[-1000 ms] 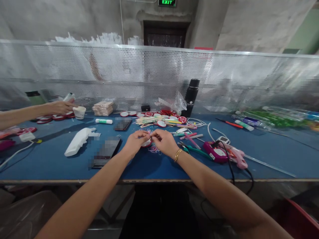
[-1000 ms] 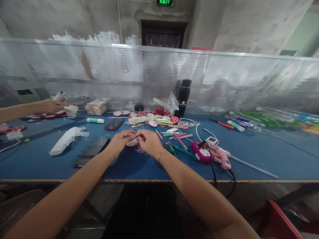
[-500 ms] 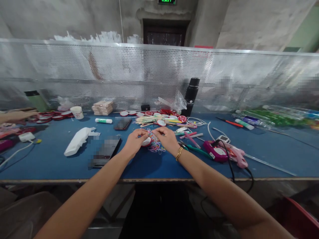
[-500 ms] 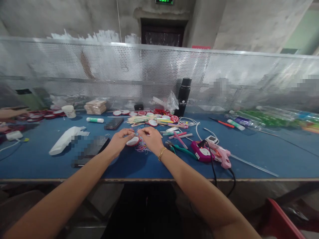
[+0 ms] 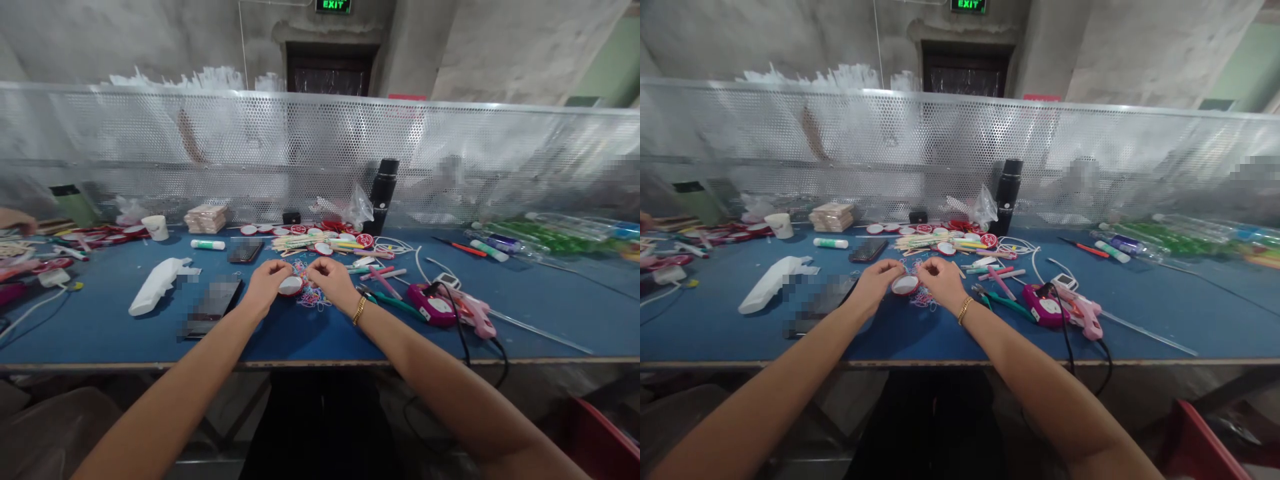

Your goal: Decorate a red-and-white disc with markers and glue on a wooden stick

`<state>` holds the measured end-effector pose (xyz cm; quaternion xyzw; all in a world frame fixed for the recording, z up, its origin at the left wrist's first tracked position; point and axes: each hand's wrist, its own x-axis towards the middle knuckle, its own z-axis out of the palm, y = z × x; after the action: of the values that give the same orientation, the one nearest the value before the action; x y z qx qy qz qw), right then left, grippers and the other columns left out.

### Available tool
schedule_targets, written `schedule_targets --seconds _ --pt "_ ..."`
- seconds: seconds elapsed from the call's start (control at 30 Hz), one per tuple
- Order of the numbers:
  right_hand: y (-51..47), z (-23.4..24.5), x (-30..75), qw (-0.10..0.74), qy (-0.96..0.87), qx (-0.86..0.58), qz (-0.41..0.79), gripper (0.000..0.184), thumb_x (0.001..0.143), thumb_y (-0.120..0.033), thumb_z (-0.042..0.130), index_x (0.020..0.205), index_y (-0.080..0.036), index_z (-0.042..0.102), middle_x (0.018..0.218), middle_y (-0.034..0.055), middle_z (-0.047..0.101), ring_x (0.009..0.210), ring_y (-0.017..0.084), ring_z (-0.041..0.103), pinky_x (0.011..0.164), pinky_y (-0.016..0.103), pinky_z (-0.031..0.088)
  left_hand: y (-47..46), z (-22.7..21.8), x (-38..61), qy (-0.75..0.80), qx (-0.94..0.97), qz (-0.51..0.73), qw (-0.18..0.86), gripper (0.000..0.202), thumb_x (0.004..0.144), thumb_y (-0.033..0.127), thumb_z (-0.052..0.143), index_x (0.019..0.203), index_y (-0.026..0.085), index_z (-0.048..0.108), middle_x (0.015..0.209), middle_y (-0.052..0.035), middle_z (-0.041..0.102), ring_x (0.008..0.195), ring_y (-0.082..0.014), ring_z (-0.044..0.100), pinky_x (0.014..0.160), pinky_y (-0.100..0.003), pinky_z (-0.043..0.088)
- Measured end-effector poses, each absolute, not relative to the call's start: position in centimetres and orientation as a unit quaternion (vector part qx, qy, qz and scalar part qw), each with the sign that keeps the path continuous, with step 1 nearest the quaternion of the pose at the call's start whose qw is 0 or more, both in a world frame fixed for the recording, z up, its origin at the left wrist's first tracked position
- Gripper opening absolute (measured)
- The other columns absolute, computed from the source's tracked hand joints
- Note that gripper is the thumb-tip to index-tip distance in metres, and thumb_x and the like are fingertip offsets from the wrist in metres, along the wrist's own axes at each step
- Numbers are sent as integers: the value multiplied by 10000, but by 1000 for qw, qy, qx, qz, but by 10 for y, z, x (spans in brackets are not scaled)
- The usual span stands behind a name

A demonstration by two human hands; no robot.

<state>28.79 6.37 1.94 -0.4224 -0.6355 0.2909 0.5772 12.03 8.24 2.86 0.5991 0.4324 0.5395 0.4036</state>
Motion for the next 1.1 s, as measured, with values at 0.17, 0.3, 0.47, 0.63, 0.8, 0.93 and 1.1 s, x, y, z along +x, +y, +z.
schedule_targets --seconds 0.17,0.3,0.47,0.63,0.8,0.93,1.1 --pt "62 20 288 553 -670 -422 258 228 782 -425 632 780 -198 656 727 13 670 675 159 614 655 294 513 82 28 118 417 683 522 294 144 708 349 705 665 211 704 894 -46 682 925 -213 604 849 -312 442" --pt "63 20 288 561 -666 -418 259 183 725 -366 671 683 -191 638 660 9 643 623 153 575 620 286 482 81 27 118 415 705 509 267 138 722 335 698 655 215 701 937 -52 680 965 -222 608 903 -327 427" --pt "64 21 290 577 -597 -410 377 194 678 -374 676 668 -190 614 573 -28 570 531 119 503 533 256 441 82 28 118 444 679 513 281 152 749 344 660 705 202 692 845 -35 675 872 -206 602 861 -329 428" --pt "63 21 289 582 -595 -420 362 200 689 -380 655 672 -188 599 573 -29 563 535 115 493 524 247 429 81 30 119 402 696 510 306 236 747 433 687 725 202 729 952 -57 677 991 -226 602 938 -351 415" --pt "62 21 288 567 -614 -412 362 237 698 -419 663 675 -190 606 555 -34 545 518 110 472 512 247 397 80 29 120 388 711 497 312 185 676 385 756 713 205 733 1019 -67 667 1028 -238 598 913 -354 430" --pt "63 21 287 576 -606 -416 356 234 690 -413 666 670 -193 590 560 -36 546 528 112 476 523 248 401 80 29 121 396 655 527 368 176 673 359 743 697 187 714 907 -53 677 920 -208 601 890 -338 423" --pt "65 20 287 574 -605 -425 352 193 695 -374 644 663 -197 573 549 -41 535 537 116 484 529 249 406 77 33 124 391 591 544 449 249 620 370 783 732 162 702 862 -46 663 783 -164 566 743 -291 419"
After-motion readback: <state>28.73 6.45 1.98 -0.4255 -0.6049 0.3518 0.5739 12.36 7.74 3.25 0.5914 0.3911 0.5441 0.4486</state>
